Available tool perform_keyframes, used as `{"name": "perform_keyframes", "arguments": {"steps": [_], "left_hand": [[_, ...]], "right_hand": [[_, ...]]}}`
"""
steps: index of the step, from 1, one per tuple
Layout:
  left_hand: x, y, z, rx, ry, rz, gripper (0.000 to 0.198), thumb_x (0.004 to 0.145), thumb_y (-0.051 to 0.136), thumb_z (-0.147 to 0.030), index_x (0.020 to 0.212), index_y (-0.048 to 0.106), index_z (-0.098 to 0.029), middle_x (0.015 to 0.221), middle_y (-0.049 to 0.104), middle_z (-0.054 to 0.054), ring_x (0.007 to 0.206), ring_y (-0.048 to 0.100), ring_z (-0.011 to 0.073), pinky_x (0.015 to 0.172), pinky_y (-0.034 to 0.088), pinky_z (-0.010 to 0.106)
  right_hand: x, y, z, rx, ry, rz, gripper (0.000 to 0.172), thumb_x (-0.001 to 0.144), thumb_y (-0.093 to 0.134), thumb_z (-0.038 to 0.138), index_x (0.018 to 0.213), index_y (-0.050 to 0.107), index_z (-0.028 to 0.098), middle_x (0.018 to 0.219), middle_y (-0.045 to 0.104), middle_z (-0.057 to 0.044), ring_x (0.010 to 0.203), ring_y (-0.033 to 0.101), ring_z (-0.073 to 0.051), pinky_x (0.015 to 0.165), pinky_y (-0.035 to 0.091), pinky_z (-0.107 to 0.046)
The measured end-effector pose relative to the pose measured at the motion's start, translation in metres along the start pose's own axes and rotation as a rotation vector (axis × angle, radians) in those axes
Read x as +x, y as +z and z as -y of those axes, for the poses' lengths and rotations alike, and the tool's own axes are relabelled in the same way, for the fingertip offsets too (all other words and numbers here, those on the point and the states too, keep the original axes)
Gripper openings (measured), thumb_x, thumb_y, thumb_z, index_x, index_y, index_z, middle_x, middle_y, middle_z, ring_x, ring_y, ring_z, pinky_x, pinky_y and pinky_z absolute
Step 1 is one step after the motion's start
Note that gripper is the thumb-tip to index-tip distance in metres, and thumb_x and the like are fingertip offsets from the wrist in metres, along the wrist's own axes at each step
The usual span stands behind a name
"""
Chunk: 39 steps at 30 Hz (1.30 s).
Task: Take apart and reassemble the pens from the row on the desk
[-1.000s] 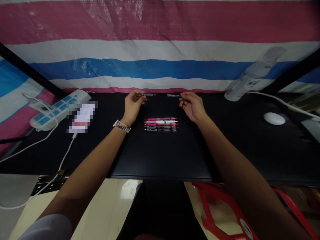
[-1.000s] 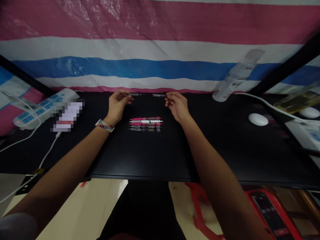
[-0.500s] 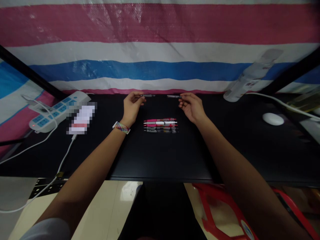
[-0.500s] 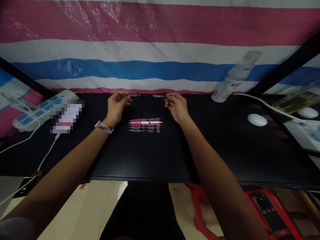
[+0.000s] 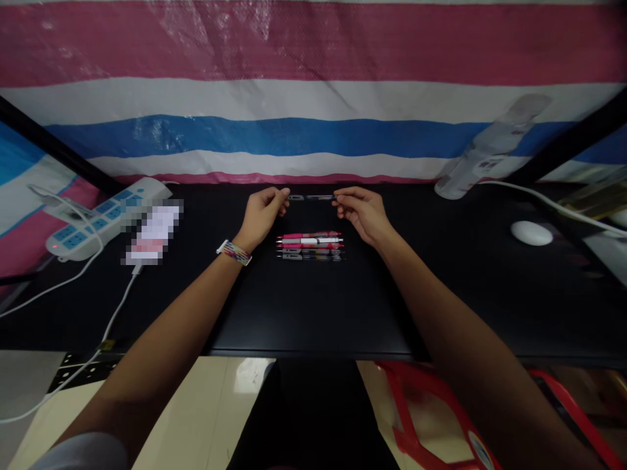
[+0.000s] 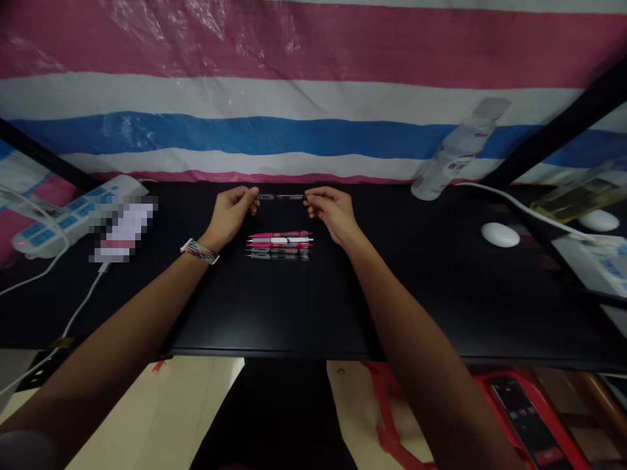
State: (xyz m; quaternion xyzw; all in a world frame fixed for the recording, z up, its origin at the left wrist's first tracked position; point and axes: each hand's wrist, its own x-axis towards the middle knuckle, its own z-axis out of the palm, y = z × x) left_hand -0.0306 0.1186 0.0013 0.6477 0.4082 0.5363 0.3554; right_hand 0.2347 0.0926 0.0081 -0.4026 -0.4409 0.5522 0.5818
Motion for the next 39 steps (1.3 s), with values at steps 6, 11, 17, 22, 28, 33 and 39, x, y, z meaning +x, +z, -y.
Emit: {"name": "perform_keyframes", "arguments": {"steps": [6,11,17,22,28,33,39], "left_hand": [[-0.002,0.002,-0.003,-0.093,-0.016,0.053,0.019,0.096,0.088,-0.028,0.112,0.078,-0.024,0.083,0.077,0.002,0.072,0.074,0.0144,0.065,0.057,0.025],[-0.004,0.004,-0.003,-0.088,0.006,0.041,0.052,0.081,0.096,-0.014,0.128,0.077,-0.024,0.102,0.082,0.003,0.087,0.080,0.0158,0.081,0.063,0.027],[-0.006,0.005,-0.003,-0.063,-0.008,0.085,0.031,0.098,0.085,-0.031,0.128,0.081,-0.022,0.091,0.084,0.005,0.088,0.081,0.0195,0.082,0.063,0.032],[-0.006,0.004,-0.004,-0.045,-0.018,0.060,0.040,0.093,0.091,-0.033,0.131,0.085,-0.022,0.109,0.090,0.009,0.102,0.083,0.0228,0.089,0.063,0.035],[-0.007,0.004,-0.003,-0.015,0.012,0.018,0.018,0.089,0.093,-0.034,0.102,0.092,-0.021,0.106,0.091,0.009,0.097,0.082,0.0226,0.092,0.064,0.037],[-0.010,0.007,-0.008,-0.010,0.046,-0.010,0.019,0.086,0.095,-0.037,0.100,0.093,-0.023,0.106,0.092,0.009,0.100,0.083,0.0243,0.094,0.066,0.039],[-0.008,0.007,-0.010,-0.061,0.007,-0.030,0.029,0.081,0.099,-0.034,0.106,0.092,-0.022,0.108,0.091,0.008,0.103,0.084,0.0245,0.099,0.067,0.040]], "right_hand": [[0.000,0.002,0.002,-0.006,0.032,-0.020,0.009,0.086,0.084,0.015,0.088,0.087,0.023,0.081,0.077,-0.005,0.072,0.063,-0.016,0.066,0.057,-0.032],[0.000,0.002,0.000,0.036,0.014,-0.020,0.008,0.081,0.087,0.015,0.087,0.089,0.020,0.080,0.078,-0.006,0.069,0.064,-0.014,0.065,0.056,-0.030],[0.002,0.000,-0.002,0.054,-0.005,0.010,0.016,0.074,0.095,0.019,0.088,0.089,0.019,0.078,0.080,-0.006,0.067,0.066,-0.014,0.065,0.056,-0.029],[0.003,-0.001,-0.004,0.051,-0.011,0.014,0.020,0.073,0.099,0.022,0.090,0.089,0.019,0.081,0.081,-0.006,0.067,0.067,-0.014,0.066,0.057,-0.030],[0.003,-0.002,-0.005,0.027,-0.006,0.018,0.017,0.076,0.096,0.024,0.090,0.087,0.019,0.081,0.080,-0.005,0.069,0.067,-0.014,0.069,0.059,-0.032],[0.003,0.000,-0.001,0.048,0.029,-0.004,0.011,0.075,0.087,0.020,0.086,0.085,0.017,0.076,0.077,-0.005,0.064,0.063,-0.014,0.064,0.055,-0.029],[-0.003,0.005,0.013,0.303,0.243,0.110,0.032,0.098,0.065,0.035,0.117,0.084,0.016,0.090,0.080,-0.009,0.074,0.068,-0.017,0.068,0.061,-0.029]]}}
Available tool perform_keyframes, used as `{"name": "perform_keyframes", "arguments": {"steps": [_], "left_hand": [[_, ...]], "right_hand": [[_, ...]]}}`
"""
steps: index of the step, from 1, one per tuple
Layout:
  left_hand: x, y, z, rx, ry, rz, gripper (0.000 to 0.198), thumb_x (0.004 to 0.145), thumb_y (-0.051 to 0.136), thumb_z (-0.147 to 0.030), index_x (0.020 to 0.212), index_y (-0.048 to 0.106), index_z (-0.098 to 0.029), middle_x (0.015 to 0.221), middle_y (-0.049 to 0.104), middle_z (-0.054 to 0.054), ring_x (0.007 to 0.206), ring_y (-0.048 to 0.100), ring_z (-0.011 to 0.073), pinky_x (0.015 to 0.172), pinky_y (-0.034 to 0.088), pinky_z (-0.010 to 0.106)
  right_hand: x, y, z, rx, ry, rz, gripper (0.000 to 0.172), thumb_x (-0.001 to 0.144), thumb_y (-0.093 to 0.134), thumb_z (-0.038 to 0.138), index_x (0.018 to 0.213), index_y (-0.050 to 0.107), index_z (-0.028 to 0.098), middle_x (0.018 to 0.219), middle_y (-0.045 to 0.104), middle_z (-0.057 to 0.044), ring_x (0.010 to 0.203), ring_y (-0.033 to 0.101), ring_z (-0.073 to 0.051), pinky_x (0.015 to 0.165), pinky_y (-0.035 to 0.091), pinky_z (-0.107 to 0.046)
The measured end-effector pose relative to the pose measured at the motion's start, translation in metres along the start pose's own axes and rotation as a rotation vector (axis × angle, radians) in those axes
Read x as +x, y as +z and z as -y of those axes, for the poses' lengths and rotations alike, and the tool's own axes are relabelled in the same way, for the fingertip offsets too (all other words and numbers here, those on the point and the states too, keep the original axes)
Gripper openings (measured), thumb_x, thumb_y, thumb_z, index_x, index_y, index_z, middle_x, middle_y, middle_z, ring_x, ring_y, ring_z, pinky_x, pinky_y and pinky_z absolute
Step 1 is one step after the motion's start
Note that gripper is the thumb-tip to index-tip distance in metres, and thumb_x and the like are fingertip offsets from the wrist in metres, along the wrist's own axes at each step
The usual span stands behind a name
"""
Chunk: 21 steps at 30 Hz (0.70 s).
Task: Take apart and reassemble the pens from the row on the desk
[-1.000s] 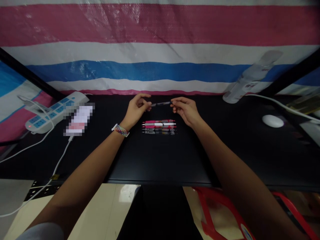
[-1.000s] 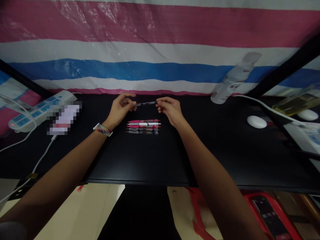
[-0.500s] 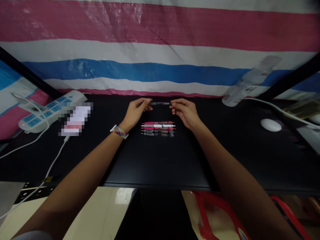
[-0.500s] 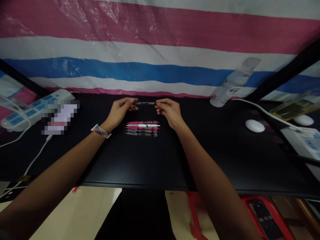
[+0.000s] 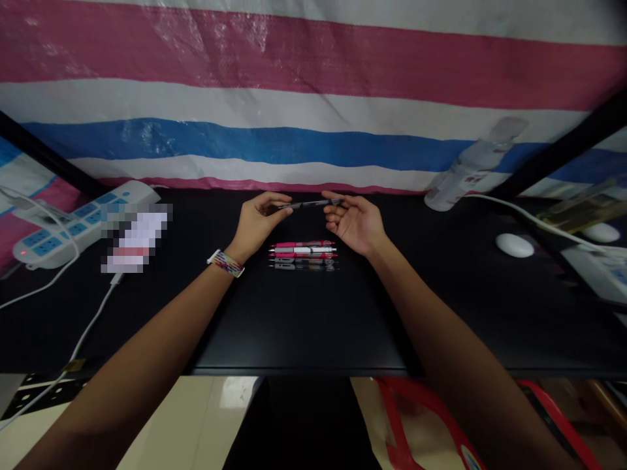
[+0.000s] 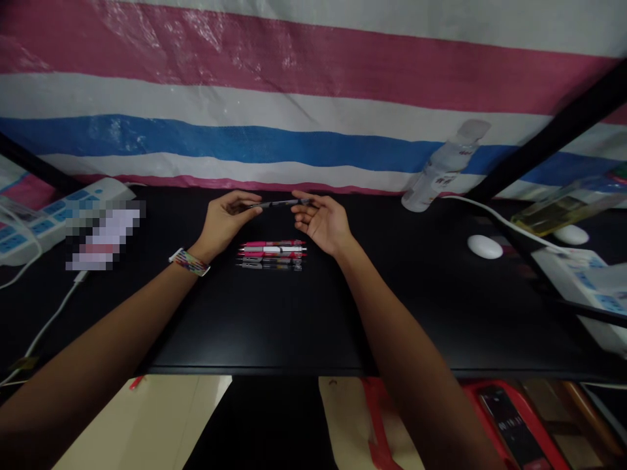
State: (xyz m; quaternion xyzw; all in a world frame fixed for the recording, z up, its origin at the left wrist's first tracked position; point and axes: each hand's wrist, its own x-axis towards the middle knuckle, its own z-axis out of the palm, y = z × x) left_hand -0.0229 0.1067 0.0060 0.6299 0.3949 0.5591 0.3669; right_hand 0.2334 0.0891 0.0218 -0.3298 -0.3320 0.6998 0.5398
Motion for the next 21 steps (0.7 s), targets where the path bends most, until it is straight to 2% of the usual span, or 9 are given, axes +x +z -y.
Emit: {"name": "perform_keyframes", "arguments": {"steps": [3,8,14,18,21], "left_hand": [[0.0013,-0.0003,0.0004,-0.013,0.001,-0.012,0.027,0.081,0.099,-0.035,0.104,0.091,-0.023,0.109,0.091,0.008,0.106,0.084,0.0248,0.102,0.067,0.041],[0.0004,0.0024,0.0009,-0.032,0.016,0.016,0.028,0.082,0.101,-0.039,0.104,0.092,-0.023,0.109,0.091,0.008,0.106,0.085,0.0254,0.104,0.067,0.042],[0.0004,0.0036,0.0022,-0.049,0.008,0.016,0.026,0.083,0.100,-0.037,0.104,0.091,-0.024,0.108,0.091,0.008,0.104,0.084,0.0237,0.104,0.067,0.041],[0.0005,0.0032,0.0028,-0.030,-0.019,0.034,0.025,0.084,0.099,-0.035,0.105,0.090,-0.024,0.109,0.091,0.007,0.104,0.083,0.0236,0.104,0.067,0.042],[0.0001,0.0032,0.0030,-0.024,-0.035,0.042,0.026,0.085,0.098,-0.035,0.106,0.090,-0.024,0.109,0.091,0.008,0.104,0.083,0.0232,0.102,0.067,0.041]], "right_hand": [[-0.0014,0.0028,0.0015,0.111,0.061,0.024,0.033,0.103,0.058,0.029,0.121,0.082,0.015,0.100,0.082,-0.011,0.078,0.069,-0.017,0.068,0.063,-0.027],[0.0008,0.0015,0.0010,0.221,0.072,-0.020,0.019,0.104,0.062,0.016,0.115,0.077,0.017,0.091,0.076,-0.005,0.072,0.067,-0.012,0.066,0.062,-0.019],[-0.0031,0.0024,0.0023,0.263,0.072,0.000,0.025,0.110,0.057,0.025,0.125,0.076,0.018,0.102,0.078,-0.006,0.083,0.071,-0.013,0.071,0.063,-0.020],[-0.0009,0.0019,0.0001,0.251,0.059,-0.005,0.020,0.104,0.064,0.018,0.120,0.075,0.019,0.096,0.075,-0.003,0.076,0.066,-0.010,0.071,0.063,-0.018],[-0.0005,0.0024,-0.0009,0.228,0.032,0.005,0.034,0.092,0.067,0.005,0.120,0.075,0.022,0.096,0.074,-0.001,0.077,0.066,-0.009,0.072,0.062,-0.016]]}}
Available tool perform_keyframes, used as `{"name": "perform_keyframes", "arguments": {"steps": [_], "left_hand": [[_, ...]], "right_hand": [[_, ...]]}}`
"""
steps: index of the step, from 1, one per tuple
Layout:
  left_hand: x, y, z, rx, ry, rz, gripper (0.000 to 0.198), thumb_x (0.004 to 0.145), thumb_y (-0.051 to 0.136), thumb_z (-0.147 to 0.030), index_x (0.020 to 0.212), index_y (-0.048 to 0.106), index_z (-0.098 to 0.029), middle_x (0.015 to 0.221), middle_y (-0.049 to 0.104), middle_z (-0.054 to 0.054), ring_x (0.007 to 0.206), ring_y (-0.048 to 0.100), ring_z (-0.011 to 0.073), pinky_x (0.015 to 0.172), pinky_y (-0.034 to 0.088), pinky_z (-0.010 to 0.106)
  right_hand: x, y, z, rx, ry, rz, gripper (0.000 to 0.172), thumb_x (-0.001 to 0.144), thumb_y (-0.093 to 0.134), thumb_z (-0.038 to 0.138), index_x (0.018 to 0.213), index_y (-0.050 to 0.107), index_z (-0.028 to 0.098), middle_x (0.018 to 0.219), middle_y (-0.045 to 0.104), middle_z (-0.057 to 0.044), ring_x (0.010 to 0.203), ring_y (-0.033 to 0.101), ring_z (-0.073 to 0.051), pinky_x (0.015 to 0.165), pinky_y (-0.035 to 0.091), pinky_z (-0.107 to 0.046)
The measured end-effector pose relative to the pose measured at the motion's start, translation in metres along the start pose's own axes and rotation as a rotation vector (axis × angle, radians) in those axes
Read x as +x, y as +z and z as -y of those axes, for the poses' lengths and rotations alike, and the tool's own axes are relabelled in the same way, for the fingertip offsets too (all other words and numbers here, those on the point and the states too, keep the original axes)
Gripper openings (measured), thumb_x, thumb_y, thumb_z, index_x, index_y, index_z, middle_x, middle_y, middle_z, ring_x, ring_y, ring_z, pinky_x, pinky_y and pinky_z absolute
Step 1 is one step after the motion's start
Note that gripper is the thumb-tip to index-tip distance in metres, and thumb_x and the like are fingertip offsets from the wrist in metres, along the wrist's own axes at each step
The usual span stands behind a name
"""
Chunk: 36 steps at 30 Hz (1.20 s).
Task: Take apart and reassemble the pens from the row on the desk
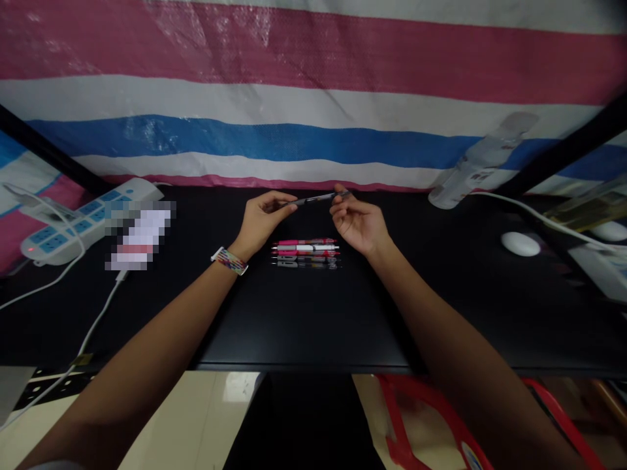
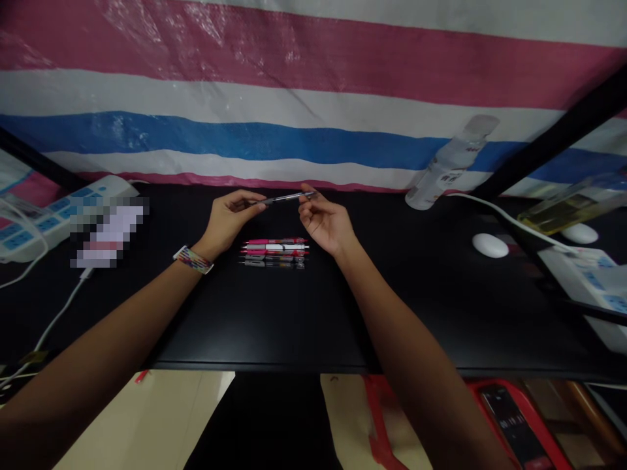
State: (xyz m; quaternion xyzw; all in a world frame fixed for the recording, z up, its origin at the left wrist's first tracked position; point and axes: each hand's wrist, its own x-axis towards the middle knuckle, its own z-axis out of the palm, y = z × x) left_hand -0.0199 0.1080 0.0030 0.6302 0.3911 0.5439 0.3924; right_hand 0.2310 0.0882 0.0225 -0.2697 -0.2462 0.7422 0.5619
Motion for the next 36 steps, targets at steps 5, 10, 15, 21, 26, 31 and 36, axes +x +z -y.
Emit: {"name": "perform_keyframes", "arguments": {"steps": [5,10,15,21,26,31,36], "left_hand": [[-0.001,0.000,-0.001,-0.034,0.017,-0.021,0.022,0.085,0.098,-0.035,0.104,0.091,-0.025,0.106,0.091,0.007,0.100,0.083,0.0225,0.099,0.067,0.040],[-0.001,0.002,-0.004,-0.034,-0.015,-0.012,0.024,0.083,0.100,-0.037,0.102,0.091,-0.025,0.105,0.091,0.008,0.100,0.083,0.0235,0.099,0.067,0.041],[-0.002,0.003,-0.006,-0.056,-0.028,-0.017,0.033,0.078,0.104,-0.044,0.101,0.092,-0.024,0.106,0.092,0.008,0.101,0.084,0.0243,0.101,0.067,0.042],[-0.003,0.003,-0.007,-0.073,-0.040,-0.008,0.032,0.079,0.104,-0.043,0.101,0.092,-0.023,0.103,0.092,0.008,0.098,0.085,0.0233,0.099,0.068,0.040],[-0.004,0.006,-0.008,-0.096,-0.051,-0.016,0.025,0.079,0.102,-0.037,0.099,0.093,-0.024,0.102,0.092,0.007,0.099,0.086,0.0234,0.101,0.068,0.041],[-0.004,0.006,-0.009,-0.098,-0.047,-0.008,0.025,0.079,0.102,-0.037,0.099,0.093,-0.024,0.101,0.092,0.007,0.096,0.085,0.0222,0.100,0.068,0.040],[-0.003,0.004,-0.007,-0.091,-0.068,-0.011,0.026,0.082,0.102,-0.038,0.100,0.091,-0.023,0.101,0.091,0.008,0.101,0.086,0.0241,0.103,0.068,0.043]], "right_hand": [[-0.004,0.003,0.001,-0.113,-0.064,0.018,0.028,0.095,0.070,0.016,0.121,0.078,0.023,0.108,0.080,-0.003,0.093,0.073,-0.012,0.078,0.065,-0.020],[0.000,0.003,-0.003,-0.215,-0.128,-0.058,0.011,0.101,0.075,0.022,0.112,0.077,0.022,0.104,0.079,-0.004,0.096,0.075,-0.013,0.085,0.068,-0.020],[0.000,0.005,-0.004,-0.079,-0.111,-0.040,0.022,0.099,0.074,0.018,0.120,0.080,0.023,0.110,0.084,-0.005,0.103,0.079,-0.016,0.087,0.072,-0.024],[0.003,0.007,-0.005,-0.001,-0.083,-0.137,0.014,0.109,0.067,0.019,0.110,0.080,0.023,0.099,0.083,-0.003,0.090,0.078,-0.012,0.076,0.070,-0.019],[0.008,-0.001,-0.010,-0.109,-0.189,-0.010,0.019,0.102,0.079,0.021,0.120,0.080,0.026,0.109,0.084,-0.002,0.107,0.082,-0.017,0.085,0.074,-0.026],[0.011,-0.006,-0.010,-0.153,-0.193,-0.043,0.013,0.107,0.079,0.036,0.110,0.079,0.024,0.100,0.081,-0.005,0.099,0.080,-0.017,0.083,0.073,-0.026],[0.005,0.002,-0.010,-0.277,-0.220,-0.067,0.010,0.103,0.078,0.021,0.113,0.076,0.025,0.112,0.082,-0.004,0.117,0.080,-0.017,0.092,0.072,-0.026]]}}
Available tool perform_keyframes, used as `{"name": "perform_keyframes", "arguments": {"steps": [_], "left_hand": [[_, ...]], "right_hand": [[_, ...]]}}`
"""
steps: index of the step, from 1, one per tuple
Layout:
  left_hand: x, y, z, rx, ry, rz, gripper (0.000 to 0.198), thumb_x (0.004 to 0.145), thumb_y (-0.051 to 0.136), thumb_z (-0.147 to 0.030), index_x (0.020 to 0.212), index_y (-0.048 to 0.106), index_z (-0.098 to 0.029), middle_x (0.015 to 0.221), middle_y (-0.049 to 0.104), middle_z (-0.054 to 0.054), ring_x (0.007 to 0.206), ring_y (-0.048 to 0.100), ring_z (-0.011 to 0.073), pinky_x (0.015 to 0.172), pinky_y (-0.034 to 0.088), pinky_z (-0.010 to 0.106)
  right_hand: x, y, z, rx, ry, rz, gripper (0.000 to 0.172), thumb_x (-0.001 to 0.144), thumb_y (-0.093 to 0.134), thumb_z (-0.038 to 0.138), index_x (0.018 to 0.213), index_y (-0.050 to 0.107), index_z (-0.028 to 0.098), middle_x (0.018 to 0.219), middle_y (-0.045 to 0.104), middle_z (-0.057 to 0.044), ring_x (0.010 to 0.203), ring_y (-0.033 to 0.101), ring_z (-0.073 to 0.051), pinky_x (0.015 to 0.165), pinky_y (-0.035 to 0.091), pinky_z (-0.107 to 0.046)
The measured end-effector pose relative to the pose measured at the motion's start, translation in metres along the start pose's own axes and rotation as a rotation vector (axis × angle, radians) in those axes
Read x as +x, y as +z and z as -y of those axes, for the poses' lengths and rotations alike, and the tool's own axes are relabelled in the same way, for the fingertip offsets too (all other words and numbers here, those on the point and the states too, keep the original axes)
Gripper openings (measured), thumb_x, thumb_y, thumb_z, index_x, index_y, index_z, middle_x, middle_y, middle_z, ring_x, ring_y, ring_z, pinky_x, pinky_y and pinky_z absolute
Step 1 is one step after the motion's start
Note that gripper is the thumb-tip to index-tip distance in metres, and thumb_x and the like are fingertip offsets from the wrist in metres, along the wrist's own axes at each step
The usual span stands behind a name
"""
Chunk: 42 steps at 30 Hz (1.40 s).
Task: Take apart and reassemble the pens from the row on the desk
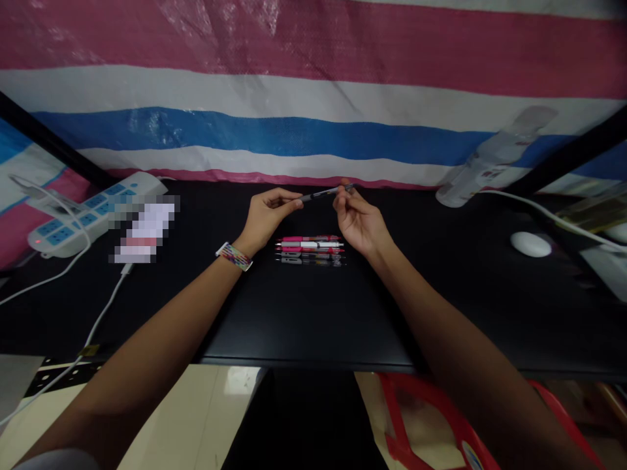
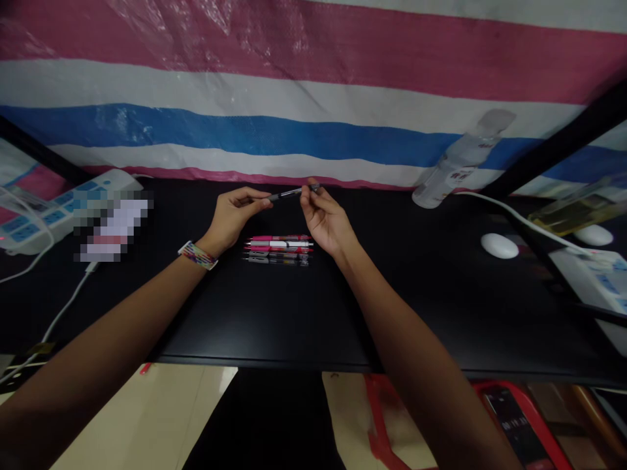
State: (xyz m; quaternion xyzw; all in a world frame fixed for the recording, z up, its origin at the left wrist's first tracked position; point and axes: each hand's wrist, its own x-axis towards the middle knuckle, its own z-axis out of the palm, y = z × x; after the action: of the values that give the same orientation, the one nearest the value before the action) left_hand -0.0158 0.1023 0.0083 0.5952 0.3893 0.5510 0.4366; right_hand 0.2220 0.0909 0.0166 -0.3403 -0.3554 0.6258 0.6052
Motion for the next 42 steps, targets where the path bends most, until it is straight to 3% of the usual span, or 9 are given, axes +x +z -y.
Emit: {"name": "perform_keyframes", "arguments": {"steps": [5,11,14,20,26,29,34,39,42], "left_hand": [[0.000,0.000,0.001,0.026,0.006,0.003,0.026,0.083,0.102,-0.037,0.101,0.091,-0.022,0.102,0.090,0.008,0.100,0.085,0.0241,0.102,0.068,0.043],[0.001,-0.002,0.003,-0.023,0.021,-0.032,0.030,0.082,0.102,-0.042,0.101,0.091,-0.022,0.101,0.091,0.007,0.100,0.086,0.0245,0.101,0.068,0.042],[0.001,-0.002,0.002,-0.026,0.006,-0.038,0.032,0.080,0.103,-0.044,0.100,0.091,-0.022,0.099,0.091,0.007,0.100,0.086,0.0248,0.102,0.068,0.042],[0.001,0.000,-0.001,0.003,-0.002,-0.030,0.024,0.081,0.102,-0.036,0.098,0.091,-0.023,0.098,0.091,0.007,0.099,0.086,0.0243,0.101,0.068,0.042],[0.001,-0.003,0.000,-0.003,0.004,-0.024,0.025,0.083,0.101,-0.038,0.099,0.091,-0.021,0.095,0.089,0.007,0.097,0.086,0.0236,0.100,0.067,0.041],[0.001,-0.005,-0.002,0.006,0.007,-0.023,0.021,0.087,0.098,-0.037,0.097,0.090,-0.021,0.092,0.088,0.007,0.092,0.084,0.0225,0.097,0.068,0.041],[0.001,-0.006,-0.004,0.042,-0.003,-0.014,0.019,0.090,0.097,-0.035,0.093,0.087,-0.019,0.090,0.086,0.007,0.091,0.083,0.0228,0.093,0.067,0.040],[0.000,-0.005,-0.003,-0.031,-0.003,-0.032,0.018,0.086,0.098,-0.034,0.091,0.088,-0.020,0.087,0.085,0.005,0.087,0.081,0.0198,0.089,0.066,0.036],[0.000,-0.007,-0.002,-0.076,-0.029,-0.024,0.023,0.081,0.100,-0.038,0.088,0.088,-0.020,0.085,0.084,0.004,0.083,0.080,0.0184,0.086,0.065,0.033]], "right_hand": [[-0.001,-0.002,0.002,0.003,-0.007,0.027,0.021,0.109,0.076,0.045,0.115,0.077,0.025,0.109,0.083,-0.007,0.114,0.081,-0.022,0.084,0.073,-0.029],[0.000,0.003,0.002,0.106,0.086,-0.048,0.006,0.111,0.071,0.026,0.110,0.077,0.024,0.108,0.082,-0.004,0.092,0.077,-0.012,0.078,0.069,-0.019],[-0.004,0.006,0.005,0.044,0.069,-0.012,0.016,0.104,0.076,0.020,0.119,0.078,0.026,0.123,0.083,-0.003,0.095,0.077,-0.012,0.073,0.068,-0.019],[-0.001,-0.003,0.006,0.033,0.066,0.008,0.019,0.108,0.078,0.042,0.115,0.078,0.025,0.114,0.084,-0.006,0.086,0.075,-0.014,0.064,0.064,-0.022],[-0.004,0.001,0.006,-0.037,0.059,0.051,0.020,0.098,0.082,0.021,0.116,0.076,0.028,0.121,0.085,-0.001,0.074,0.064,-0.008,0.058,0.053,-0.020],[-0.009,0.004,0.007,-0.031,0.061,0.049,0.015,0.100,0.078,0.030,0.114,0.077,0.026,0.114,0.087,-0.003,0.066,0.057,-0.010,0.051,0.046,-0.022],[-0.009,-0.001,0.005,-0.036,0.047,0.036,0.021,0.106,0.075,0.045,0.111,0.077,0.024,0.103,0.087,-0.006,0.062,0.057,-0.011,0.049,0.042,-0.024],[-0.010,-0.003,0.004,0.035,0.053,0.064,0.013,0.099,0.085,0.028,0.106,0.075,0.026,0.103,0.086,-0.002,0.067,0.061,-0.009,0.051,0.047,-0.018],[-0.013,0.002,0.005,0.072,0.068,0.088,0.028,0.088,0.087,0.014,0.109,0.076,0.029,0.113,0.087,0.001,0.071,0.065,-0.009,0.053,0.052,-0.016]]}}
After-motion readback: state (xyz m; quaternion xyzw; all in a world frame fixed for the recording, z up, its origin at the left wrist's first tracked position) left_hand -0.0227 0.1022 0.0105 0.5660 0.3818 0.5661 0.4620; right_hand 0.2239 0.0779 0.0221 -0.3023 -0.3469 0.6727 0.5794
